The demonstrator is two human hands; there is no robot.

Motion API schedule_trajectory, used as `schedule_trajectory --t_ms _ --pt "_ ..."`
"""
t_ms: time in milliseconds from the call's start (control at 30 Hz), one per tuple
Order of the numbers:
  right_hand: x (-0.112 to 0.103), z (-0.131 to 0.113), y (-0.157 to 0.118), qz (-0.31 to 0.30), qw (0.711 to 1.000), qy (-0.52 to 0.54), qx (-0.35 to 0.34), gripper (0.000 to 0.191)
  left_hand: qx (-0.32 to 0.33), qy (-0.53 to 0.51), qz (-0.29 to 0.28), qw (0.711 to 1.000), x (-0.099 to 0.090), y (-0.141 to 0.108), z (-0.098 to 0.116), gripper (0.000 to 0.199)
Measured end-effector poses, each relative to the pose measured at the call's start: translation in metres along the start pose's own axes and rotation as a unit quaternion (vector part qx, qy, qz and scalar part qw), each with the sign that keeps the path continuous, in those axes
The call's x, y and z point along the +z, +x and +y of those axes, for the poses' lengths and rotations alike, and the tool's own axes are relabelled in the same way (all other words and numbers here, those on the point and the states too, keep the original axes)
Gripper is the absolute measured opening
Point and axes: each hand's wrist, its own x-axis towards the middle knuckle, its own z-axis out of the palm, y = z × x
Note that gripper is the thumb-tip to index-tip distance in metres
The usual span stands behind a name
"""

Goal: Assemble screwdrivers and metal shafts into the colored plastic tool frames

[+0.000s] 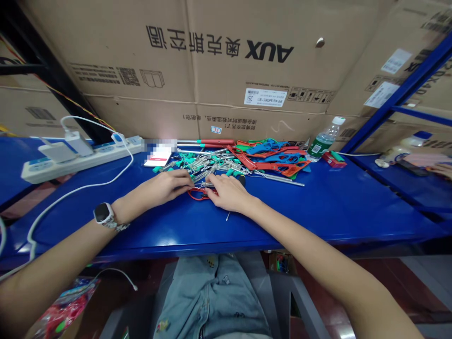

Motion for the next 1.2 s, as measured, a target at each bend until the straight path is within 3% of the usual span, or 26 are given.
schedule_trajectory --t_ms 333,600,967,1200 --pt "0.000 0.001 0.000 0.002 1.000 0.002 -0.005 0.032 0.031 0.041 0.009 0.999 -0.001 -0.006 0.002 0.033" --pt "-0.001 0.000 -0.001 0.001 1.000 -0.004 -0.006 0.029 0.043 0.098 -0.050 0.993 -0.012 0.001 0.006 0.036" --pt "0.001 0.003 0.000 -0.002 1.000 0.000 -0.009 0.031 0.031 0.013 0.021 0.999 0.002 -0.001 0.004 0.029" --pt "0.001 0.004 0.000 -0.006 1.000 0.004 -0.018 0.031 0.034 0.018 0.015 0.999 0.000 0.004 0.005 0.032"
